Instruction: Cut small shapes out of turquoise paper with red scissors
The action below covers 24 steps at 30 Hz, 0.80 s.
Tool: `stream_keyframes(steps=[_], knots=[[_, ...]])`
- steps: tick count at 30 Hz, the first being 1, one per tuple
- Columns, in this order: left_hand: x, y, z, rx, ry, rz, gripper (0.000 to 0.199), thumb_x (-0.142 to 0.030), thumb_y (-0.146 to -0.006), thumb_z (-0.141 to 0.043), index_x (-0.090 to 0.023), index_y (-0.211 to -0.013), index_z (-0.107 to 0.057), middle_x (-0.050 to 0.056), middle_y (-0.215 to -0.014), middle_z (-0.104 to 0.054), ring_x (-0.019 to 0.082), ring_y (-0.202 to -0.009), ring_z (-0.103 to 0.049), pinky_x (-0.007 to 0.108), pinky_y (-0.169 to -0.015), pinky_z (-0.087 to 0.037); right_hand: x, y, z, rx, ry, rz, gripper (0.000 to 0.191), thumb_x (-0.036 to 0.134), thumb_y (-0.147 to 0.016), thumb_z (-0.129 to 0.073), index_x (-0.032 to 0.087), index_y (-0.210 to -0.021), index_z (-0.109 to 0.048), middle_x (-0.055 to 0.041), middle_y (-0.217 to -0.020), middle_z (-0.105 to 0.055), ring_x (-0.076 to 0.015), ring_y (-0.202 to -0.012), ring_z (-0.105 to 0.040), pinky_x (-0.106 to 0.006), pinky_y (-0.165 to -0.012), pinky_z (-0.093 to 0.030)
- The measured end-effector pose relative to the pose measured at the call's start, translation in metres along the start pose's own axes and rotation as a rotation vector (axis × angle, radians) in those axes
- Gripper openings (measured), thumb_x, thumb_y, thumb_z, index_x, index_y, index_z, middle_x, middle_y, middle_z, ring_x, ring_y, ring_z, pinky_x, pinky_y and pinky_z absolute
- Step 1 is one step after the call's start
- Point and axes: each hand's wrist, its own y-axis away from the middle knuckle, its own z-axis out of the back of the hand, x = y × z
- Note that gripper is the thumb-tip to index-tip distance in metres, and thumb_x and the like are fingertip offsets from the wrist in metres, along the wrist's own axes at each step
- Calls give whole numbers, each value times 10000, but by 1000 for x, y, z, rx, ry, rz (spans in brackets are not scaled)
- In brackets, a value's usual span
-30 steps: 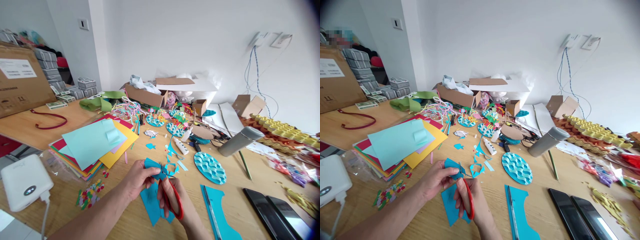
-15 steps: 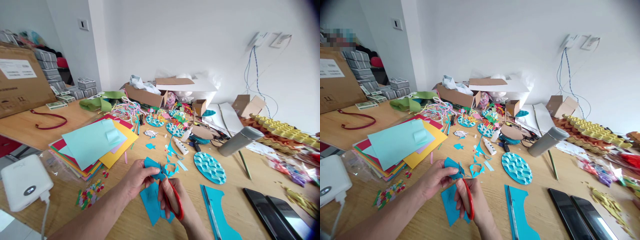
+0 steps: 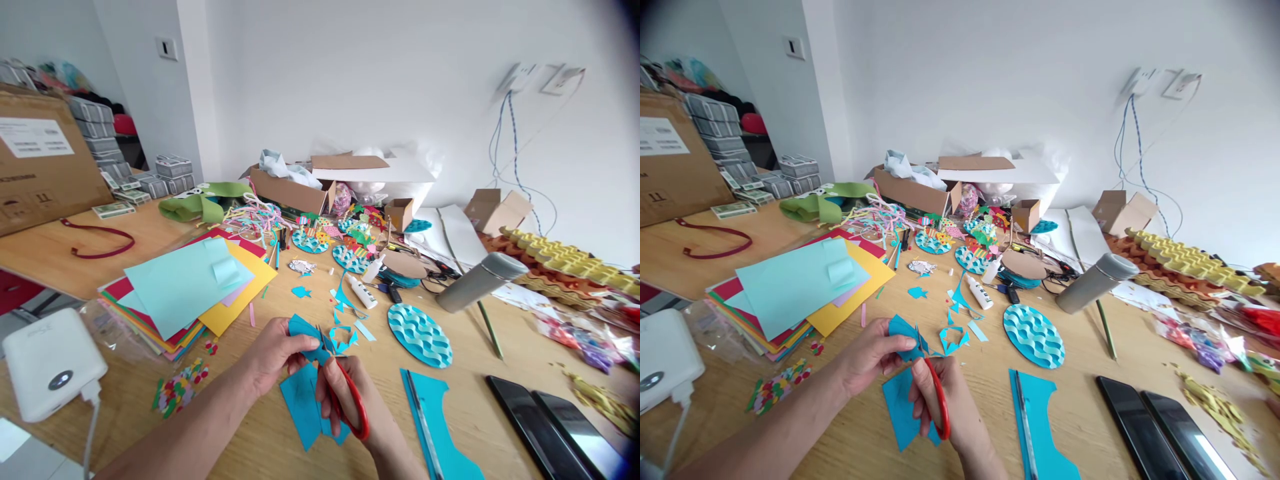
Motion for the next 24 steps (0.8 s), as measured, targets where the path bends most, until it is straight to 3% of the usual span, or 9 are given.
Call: stream_keyframes(steps=[11, 24], knots=[[0, 0, 7, -10, -58, 10, 215, -299, -642, -701, -141, -600, -563, -27, -478, -525, 73, -414, -442, 185, -366, -261, 4, 2, 0, 26, 25, -26, 760, 889, -638, -405, 145, -527, -507, -11, -413, -509, -59, -260, -437, -150, -270, -260], [3, 0, -2, -31, 156, 101, 200, -271, -629, -740, -133, -622, -596, -5, -544, -607, 56, -418, -448, 189, -391, -221, 3, -1, -3, -9, -16, -29, 769, 898, -619, -409, 141, -526, -509, -7, -403, -505, -56, -250, -424, -146, -252, -255]])
